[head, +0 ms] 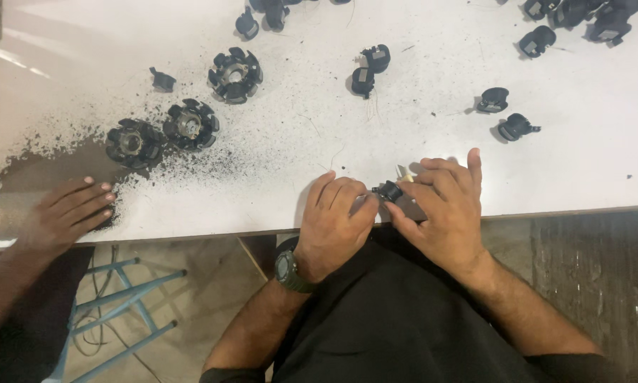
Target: The person sits at a white workbench and assembles small black plastic components, fitting a small insert into each housing piece by hand with the help of a small handheld tool. They pick parts one at a time from the table, press them together, and set the finished assemblies aside in a row.
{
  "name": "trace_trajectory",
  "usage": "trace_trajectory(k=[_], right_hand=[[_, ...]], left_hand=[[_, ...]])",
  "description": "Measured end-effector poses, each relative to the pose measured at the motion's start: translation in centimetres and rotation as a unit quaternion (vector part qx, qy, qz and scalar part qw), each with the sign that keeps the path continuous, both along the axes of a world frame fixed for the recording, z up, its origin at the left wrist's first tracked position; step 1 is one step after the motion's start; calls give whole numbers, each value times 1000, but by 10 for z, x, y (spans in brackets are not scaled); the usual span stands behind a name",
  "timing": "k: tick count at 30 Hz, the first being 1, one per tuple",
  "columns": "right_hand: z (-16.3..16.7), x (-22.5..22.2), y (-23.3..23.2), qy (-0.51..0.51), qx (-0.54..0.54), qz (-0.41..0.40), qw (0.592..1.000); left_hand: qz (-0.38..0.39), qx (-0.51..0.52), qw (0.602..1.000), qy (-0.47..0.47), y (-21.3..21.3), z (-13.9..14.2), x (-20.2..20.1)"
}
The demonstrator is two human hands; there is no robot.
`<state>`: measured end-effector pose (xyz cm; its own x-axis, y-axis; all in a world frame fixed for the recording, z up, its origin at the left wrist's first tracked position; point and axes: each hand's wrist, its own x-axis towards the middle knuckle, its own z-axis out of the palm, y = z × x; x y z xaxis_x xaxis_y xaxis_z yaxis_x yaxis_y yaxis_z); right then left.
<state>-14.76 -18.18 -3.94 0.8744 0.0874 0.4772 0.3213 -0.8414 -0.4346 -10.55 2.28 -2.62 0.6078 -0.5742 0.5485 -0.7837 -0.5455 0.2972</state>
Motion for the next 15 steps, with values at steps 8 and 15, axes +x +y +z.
trace_trajectory(k=[8, 15], right_hand=[[-2, 0, -1, -2, -1, 5, 1000], [-3, 2, -2, -2, -15, 20, 1000]], left_hand=[[41, -79, 993, 78, -1, 2, 8], [-38, -15, 999, 15, -3, 7, 9]])
